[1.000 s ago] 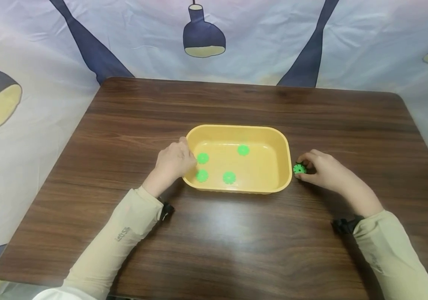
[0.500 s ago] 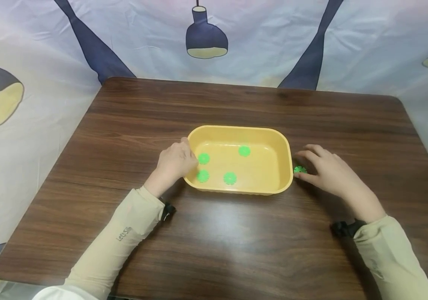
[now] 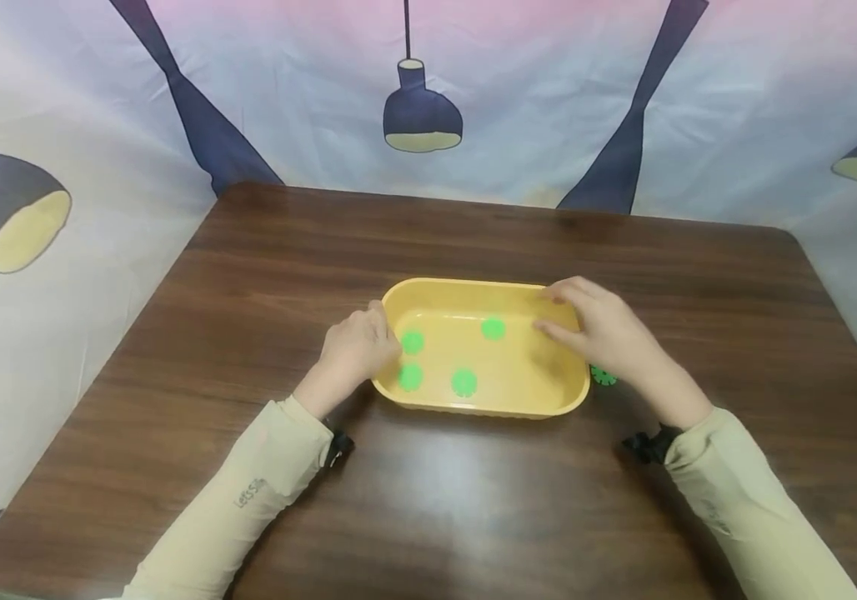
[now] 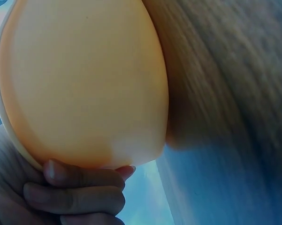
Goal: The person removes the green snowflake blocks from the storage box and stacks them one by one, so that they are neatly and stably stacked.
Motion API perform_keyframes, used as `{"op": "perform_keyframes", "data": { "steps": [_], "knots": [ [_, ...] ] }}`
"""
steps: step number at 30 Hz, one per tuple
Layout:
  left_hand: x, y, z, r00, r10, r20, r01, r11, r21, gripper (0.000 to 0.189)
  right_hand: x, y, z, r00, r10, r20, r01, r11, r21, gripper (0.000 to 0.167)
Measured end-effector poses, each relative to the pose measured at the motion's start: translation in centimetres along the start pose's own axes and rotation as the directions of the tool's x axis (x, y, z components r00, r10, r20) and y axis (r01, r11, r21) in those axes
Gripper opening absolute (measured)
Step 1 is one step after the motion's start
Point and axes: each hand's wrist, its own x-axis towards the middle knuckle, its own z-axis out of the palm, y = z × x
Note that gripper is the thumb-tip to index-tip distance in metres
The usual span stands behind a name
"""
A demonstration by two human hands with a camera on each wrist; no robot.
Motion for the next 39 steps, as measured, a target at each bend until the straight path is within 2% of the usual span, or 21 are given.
{"op": "perform_keyframes", "data": {
  "steps": [3, 7, 11, 15, 21, 26, 31, 39],
  "knots": [
    [0.0, -0.1, 0.4, 1.0, -0.005, 0.003, 0.005, 1.0, -0.003, 0.037, 1.3, -0.4, 1.2, 0.991, -0.008, 0.131, 0.005, 1.0, 0.022, 0.029],
    [0.1, -0.2, 0.6, 1.0, -0.009, -0.001, 0.009, 1.0, 0.003, 0.036, 2.8, -0.7, 2.8, 0.964, -0.033, 0.263, 0.029, 0.999, 0.02, 0.035],
    [0.3, -0.3, 0.5, 1.0, -0.011, -0.003, 0.011, 1.0, 0.021, 0.036, 3.5, -0.6, 4.2, 0.958, -0.087, 0.275, 0.1, 0.994, -0.033, 0.042],
    [0.3, -0.4, 0.6, 1.0, -0.006, -0.003, 0.006, 1.0, 0.024, 0.036, 3.6, -0.6, 4.9, 0.955, -0.082, 0.286, 0.107, 0.992, -0.071, 0.046],
    [0.2, -0.3, 0.5, 1.0, -0.01, -0.001, 0.01, 1.0, 0.03, 0.037, 3.8, -1.1, 5.6, 0.929, -0.023, 0.368, 0.041, 0.998, -0.041, 0.047],
    [0.1, -0.1, 0.3, 1.0, -0.013, -0.01, 0.013, 0.999, 0.031, 0.037, 4.2, -1.4, 5.9, 0.909, 0.037, 0.415, -0.05, 0.999, 0.019, 0.043],
    [0.1, -0.3, 0.2, 1.0, -0.012, -0.022, 0.012, 1.0, 0.024, 0.04, 4.5, -2.1, 6.1, 0.887, 0.109, 0.449, -0.128, 0.992, 0.012, 0.04],
    [0.1, -0.4, 0.6, 0.999, 0.005, -0.046, -0.005, 1.0, -0.008, 0.031, 4.5, -2.8, 6.1, 0.851, 0.2, 0.486, -0.214, 0.976, -0.026, 0.036]
  ]
}}
